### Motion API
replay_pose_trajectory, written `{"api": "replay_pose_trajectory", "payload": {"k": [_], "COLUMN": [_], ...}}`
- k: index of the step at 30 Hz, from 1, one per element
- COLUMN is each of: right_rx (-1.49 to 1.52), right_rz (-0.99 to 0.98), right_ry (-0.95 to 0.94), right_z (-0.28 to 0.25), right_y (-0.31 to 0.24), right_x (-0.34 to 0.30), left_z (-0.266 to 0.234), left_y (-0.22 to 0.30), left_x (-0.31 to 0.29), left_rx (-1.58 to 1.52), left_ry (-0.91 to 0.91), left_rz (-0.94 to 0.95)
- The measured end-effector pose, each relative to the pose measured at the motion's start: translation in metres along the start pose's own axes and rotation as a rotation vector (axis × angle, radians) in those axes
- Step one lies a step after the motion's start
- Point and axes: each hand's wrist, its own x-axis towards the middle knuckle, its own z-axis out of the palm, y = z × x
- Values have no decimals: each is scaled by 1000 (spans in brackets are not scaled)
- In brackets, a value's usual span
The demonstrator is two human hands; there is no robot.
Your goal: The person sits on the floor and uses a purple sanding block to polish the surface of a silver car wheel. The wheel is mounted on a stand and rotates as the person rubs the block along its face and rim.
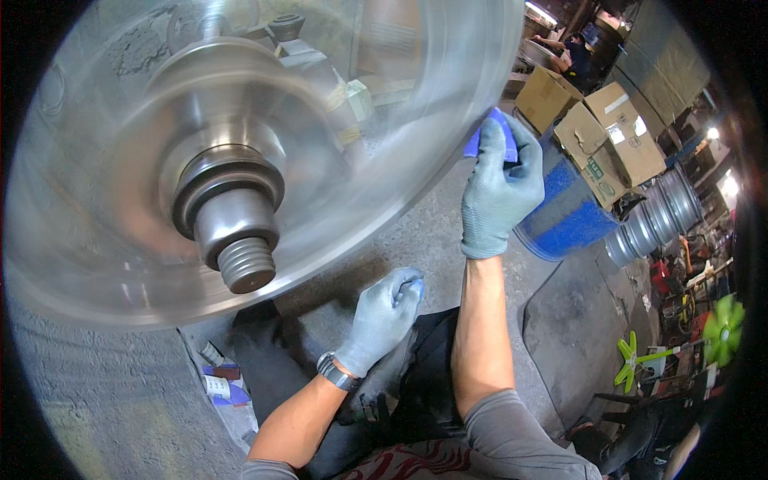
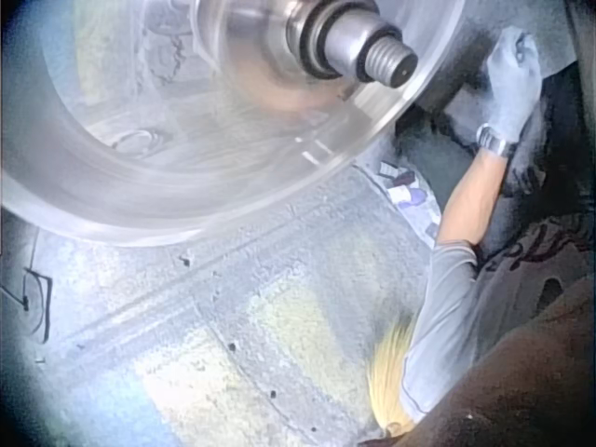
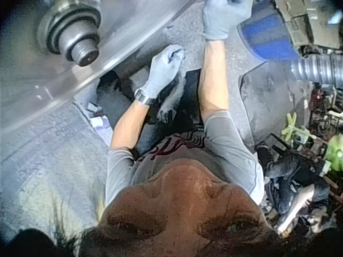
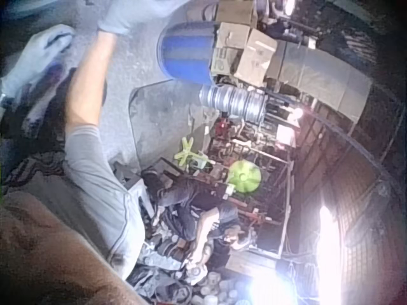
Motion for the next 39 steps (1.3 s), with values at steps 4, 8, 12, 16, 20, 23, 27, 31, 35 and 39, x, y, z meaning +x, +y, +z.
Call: {"api": "replay_pose_trajectory", "payload": {"k": [4, 8, 12, 16, 20, 23, 27, 31, 35, 39], "right_rx": [-138, -115, -91, -158, -211, -232, -211, -159, -133, -223], "right_rz": [-185, -169, -140, -146, -177, -165, -184, -226, -249, -229], "right_ry": [36, 38, 27, -5, -12, -9, -6, 36, 30, -20], "right_z": [1, 4, 5, 4, 5, 6, 8, 12, 13, 10], "right_y": [5, -2, -5, -8, -12, -13, -18, -16, -22, -24], "right_x": [0, -4, -6, -11, -14, -15, -17, -18, -20, -23], "left_z": [1, 0, -1, -1, -2, -1, -1, -1, 1, 2], "left_y": [-5, -1, 3, 1, 2, 1, -1, 4, -3, -3], "left_x": [1, 0, 0, 0, 1, 1, 0, 0, 0, 0], "left_rx": [5, -5, -6, -11, 6, -10, -10, -19, 2, 0], "left_ry": [11, 9, 3, 3, -8, -2, 6, -12, 6, 9], "left_rz": [50, 26, 2, 2, -15, 6, 20, -26, 10, 25]}}
